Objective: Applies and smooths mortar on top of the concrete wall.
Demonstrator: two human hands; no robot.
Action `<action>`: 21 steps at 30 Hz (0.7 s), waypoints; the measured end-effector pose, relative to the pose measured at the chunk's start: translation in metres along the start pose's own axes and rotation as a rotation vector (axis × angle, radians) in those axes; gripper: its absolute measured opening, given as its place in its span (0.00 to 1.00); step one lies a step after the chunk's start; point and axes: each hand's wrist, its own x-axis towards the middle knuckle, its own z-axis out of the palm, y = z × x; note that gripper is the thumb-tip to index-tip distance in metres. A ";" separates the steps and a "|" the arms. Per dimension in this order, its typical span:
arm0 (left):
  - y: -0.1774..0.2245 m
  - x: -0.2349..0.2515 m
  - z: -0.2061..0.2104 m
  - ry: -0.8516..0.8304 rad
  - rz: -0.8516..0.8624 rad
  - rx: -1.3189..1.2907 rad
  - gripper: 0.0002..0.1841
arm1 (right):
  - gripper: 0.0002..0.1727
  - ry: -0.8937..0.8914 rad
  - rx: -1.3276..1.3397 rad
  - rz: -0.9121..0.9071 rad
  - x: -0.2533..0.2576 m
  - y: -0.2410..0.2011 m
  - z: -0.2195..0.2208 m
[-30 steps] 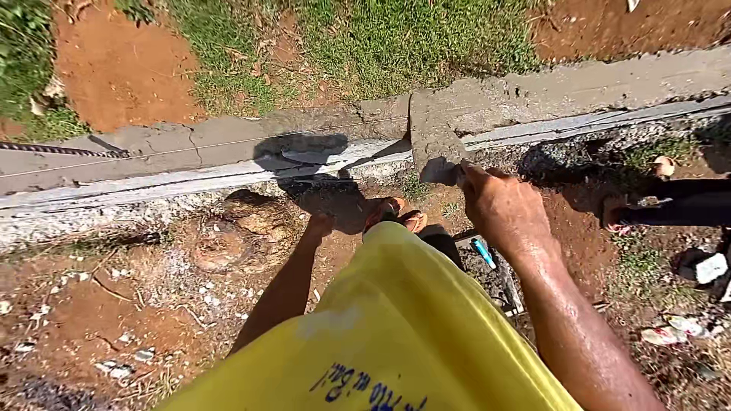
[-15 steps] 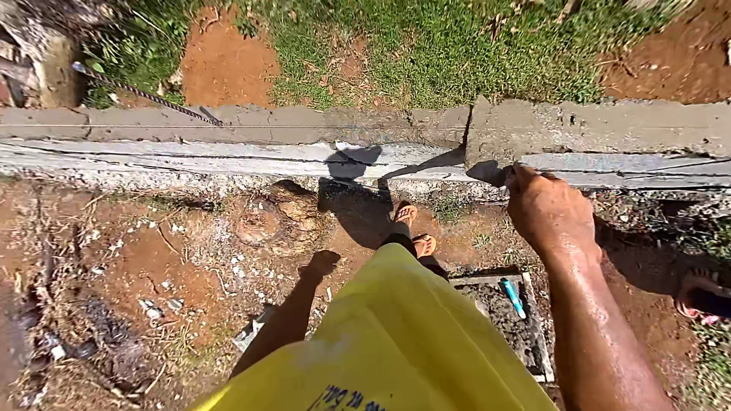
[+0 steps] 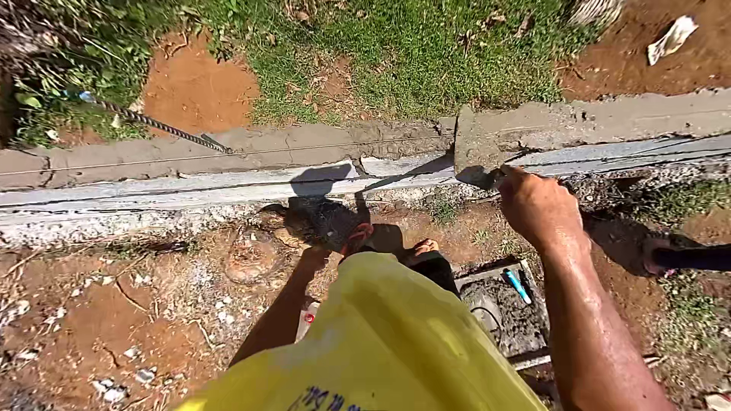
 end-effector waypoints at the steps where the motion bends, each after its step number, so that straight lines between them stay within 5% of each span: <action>1: 0.008 0.009 -0.015 -0.009 0.026 0.007 0.21 | 0.20 0.001 -0.014 0.012 -0.005 -0.017 0.002; 6: 0.013 0.042 -0.090 0.016 0.037 0.105 0.22 | 0.17 0.014 0.006 -0.007 -0.028 -0.083 0.019; 11: -0.002 0.062 -0.139 0.037 -0.064 0.103 0.23 | 0.20 0.021 0.000 0.015 -0.035 -0.104 0.020; 21: -0.009 0.061 -0.139 -0.014 -0.031 0.015 0.20 | 0.23 0.151 0.108 0.249 -0.006 0.009 0.012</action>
